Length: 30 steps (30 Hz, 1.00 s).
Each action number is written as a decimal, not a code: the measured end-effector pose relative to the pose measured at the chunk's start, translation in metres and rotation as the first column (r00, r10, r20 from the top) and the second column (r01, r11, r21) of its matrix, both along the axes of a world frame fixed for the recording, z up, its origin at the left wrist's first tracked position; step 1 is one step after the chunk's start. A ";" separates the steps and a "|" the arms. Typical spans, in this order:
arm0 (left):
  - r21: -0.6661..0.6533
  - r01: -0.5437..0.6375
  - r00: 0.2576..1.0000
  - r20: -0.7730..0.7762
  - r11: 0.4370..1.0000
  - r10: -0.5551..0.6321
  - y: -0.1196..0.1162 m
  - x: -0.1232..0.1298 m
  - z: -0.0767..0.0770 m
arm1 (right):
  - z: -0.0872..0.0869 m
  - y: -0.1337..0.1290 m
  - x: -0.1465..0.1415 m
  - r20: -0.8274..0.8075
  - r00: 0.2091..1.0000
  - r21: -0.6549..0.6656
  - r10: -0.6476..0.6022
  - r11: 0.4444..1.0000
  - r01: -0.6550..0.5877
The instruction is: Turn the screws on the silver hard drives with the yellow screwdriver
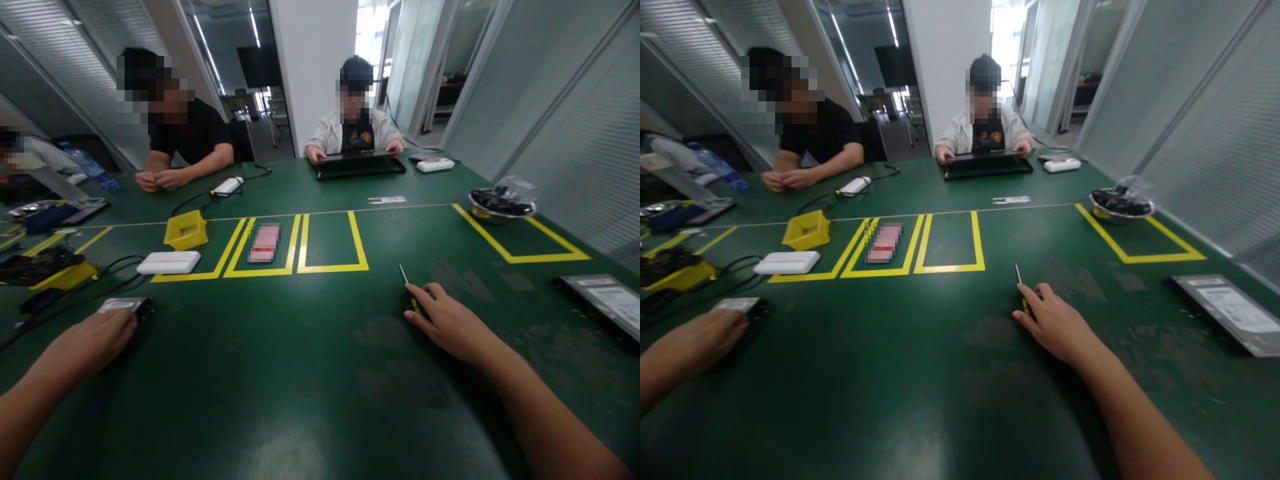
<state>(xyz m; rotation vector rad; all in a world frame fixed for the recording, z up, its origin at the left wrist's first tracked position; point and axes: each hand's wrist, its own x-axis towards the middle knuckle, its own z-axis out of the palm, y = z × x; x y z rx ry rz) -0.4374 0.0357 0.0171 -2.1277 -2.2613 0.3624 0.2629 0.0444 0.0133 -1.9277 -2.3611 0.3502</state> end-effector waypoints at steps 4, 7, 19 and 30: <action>0.039 -0.079 0.997 0.003 0.996 0.079 -0.017 -0.002 -0.005 | 0.000 0.000 0.000 0.018 1.000 0.002 0.007 1.000 -0.007; 0.089 -0.167 0.986 0.035 0.982 0.164 -0.030 -0.009 -0.005 | -0.002 0.000 0.001 0.024 1.000 0.017 0.012 1.000 -0.013; -0.067 -0.238 0.968 0.067 0.969 0.242 -0.023 0.002 0.016 | -0.004 0.000 0.001 0.031 0.999 0.021 0.030 0.999 -0.031; 0.151 -0.225 0.974 -0.002 0.963 0.228 -0.074 -0.028 -0.018 | -0.003 -0.002 0.001 0.046 0.998 0.051 0.039 0.998 -0.041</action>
